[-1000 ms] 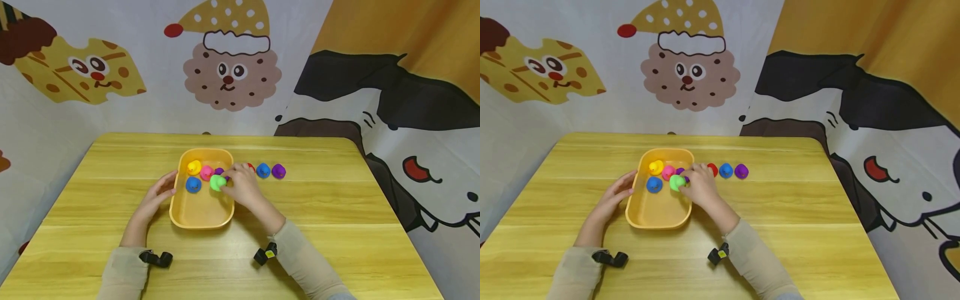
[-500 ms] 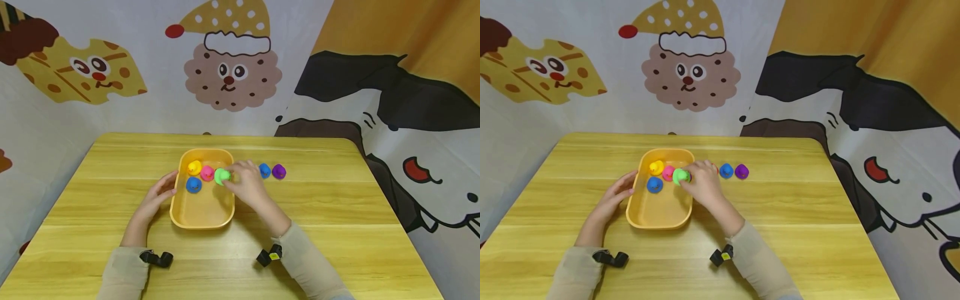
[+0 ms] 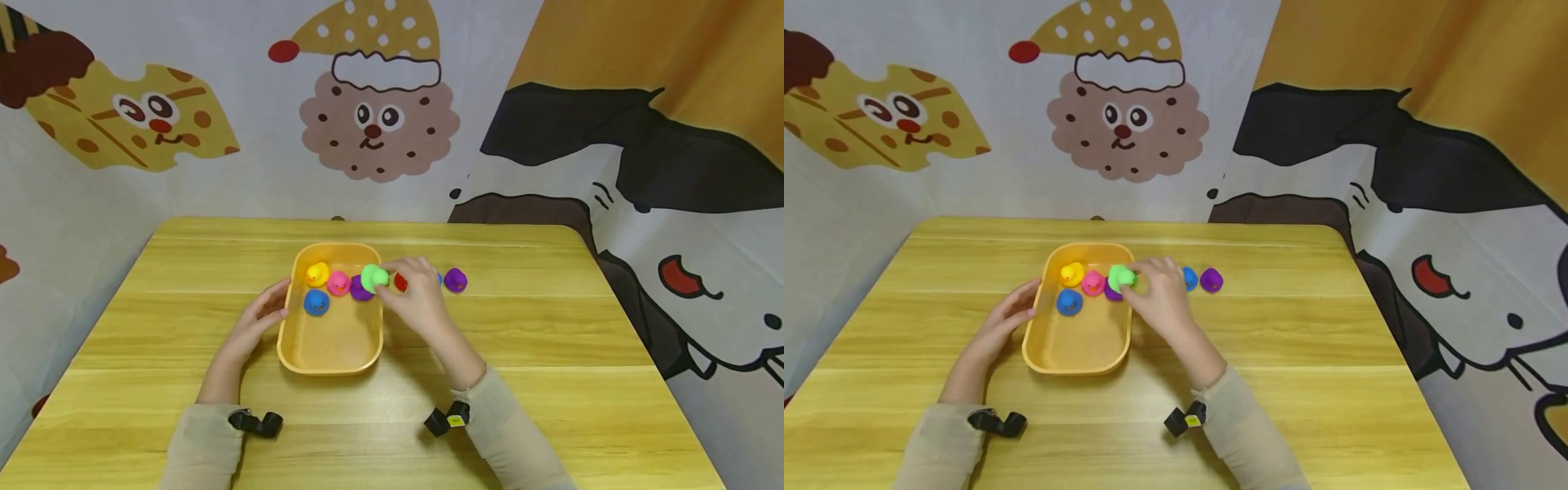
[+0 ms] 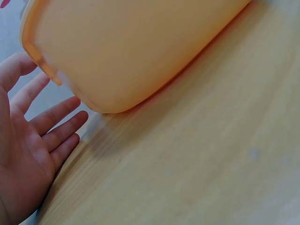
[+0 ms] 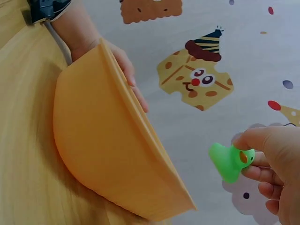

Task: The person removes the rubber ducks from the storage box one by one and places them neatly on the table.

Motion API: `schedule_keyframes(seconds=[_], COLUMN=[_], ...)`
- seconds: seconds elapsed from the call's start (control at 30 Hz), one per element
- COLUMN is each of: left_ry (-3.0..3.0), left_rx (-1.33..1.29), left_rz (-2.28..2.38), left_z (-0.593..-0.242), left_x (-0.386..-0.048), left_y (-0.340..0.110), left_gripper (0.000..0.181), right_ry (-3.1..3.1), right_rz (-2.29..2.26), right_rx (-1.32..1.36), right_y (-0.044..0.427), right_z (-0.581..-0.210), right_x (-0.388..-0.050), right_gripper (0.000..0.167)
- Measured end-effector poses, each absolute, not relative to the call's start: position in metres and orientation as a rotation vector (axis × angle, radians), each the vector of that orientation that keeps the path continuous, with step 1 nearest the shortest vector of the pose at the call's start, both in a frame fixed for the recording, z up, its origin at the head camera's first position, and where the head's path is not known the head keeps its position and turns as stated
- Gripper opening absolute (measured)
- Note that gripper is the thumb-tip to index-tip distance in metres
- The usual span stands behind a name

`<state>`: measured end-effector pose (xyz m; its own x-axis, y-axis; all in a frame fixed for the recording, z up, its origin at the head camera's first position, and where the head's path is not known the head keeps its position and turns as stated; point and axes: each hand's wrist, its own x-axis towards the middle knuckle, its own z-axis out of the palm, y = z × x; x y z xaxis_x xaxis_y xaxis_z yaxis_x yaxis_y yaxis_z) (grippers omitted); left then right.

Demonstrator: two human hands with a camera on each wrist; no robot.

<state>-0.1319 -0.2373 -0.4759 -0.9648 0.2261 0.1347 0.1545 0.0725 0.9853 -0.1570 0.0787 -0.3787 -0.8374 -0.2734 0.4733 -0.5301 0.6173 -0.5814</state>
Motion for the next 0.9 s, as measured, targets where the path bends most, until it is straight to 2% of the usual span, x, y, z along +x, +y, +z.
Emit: schedule_keyframes(seconds=[0.9], left_ry=[2.253], left_rx=[0.388], left_rz=[2.065], left_z=[-0.477], left_x=[-0.132], left_y=[-0.238], left_gripper=[0.053], right_ry=[-2.336], right_rz=[1.204], right_rx=[0.32], right_y=[0.131], right_z=[-0.378], right_x=[-0.164], right_gripper=[0.026])
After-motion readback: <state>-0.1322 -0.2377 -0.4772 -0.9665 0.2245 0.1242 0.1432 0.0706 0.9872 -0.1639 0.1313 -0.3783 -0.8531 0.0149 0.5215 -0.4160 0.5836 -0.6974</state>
